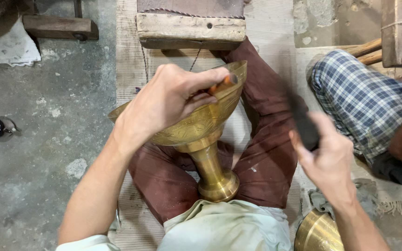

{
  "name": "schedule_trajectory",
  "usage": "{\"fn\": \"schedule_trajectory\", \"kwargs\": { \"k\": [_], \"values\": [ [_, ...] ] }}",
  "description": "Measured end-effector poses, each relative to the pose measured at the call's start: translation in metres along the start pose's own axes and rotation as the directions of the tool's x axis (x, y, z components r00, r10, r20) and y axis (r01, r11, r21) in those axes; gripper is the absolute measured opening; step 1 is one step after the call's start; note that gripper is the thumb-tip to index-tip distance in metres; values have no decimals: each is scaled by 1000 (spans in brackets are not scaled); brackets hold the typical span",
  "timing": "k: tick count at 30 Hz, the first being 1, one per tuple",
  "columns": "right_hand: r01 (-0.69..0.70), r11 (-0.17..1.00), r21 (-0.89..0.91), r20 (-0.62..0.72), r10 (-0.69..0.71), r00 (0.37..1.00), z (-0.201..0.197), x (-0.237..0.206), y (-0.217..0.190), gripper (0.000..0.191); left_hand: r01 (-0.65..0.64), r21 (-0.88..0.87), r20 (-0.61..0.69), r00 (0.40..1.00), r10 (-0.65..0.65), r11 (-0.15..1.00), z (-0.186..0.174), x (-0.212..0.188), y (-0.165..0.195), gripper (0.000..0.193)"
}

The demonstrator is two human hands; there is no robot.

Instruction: The person sits on the floor with an engraved brass vase held upright between the legs and repeatedly strikes a small punch held against the vase's rim with a hammer, chasing decorative patterns into the brass surface.

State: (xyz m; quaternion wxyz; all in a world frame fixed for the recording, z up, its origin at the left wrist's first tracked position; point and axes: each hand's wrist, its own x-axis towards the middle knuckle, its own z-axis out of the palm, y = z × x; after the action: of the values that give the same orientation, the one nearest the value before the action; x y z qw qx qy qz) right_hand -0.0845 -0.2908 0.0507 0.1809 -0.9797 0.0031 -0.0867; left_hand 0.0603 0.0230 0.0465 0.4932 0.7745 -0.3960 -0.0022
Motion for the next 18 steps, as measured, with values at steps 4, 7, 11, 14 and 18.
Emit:
{"fn": "schedule_trajectory", "kwargs": {
  "k": [4,7,11,14,18],
  "values": [
    [-150,964,221,-81,171,982,29,-30,6,32,-119,-14,136,983,120,993,-6,14,-5,45],
    [-58,998,16,-72,59,996,41,-52,6,41,-81,51,257,964,65,995,-7,21,-4,46],
    [-242,942,232,-137,278,951,60,-67,2,46,-67,127,334,942,21,990,-6,23,-1,50],
    [-170,969,181,-141,196,970,66,-70,-1,44,-93,148,346,937,36,985,-7,22,-2,53],
    [-144,974,176,-149,171,974,65,-70,-3,44,-118,83,255,962,93,990,-7,22,-4,45]
  ]
}}
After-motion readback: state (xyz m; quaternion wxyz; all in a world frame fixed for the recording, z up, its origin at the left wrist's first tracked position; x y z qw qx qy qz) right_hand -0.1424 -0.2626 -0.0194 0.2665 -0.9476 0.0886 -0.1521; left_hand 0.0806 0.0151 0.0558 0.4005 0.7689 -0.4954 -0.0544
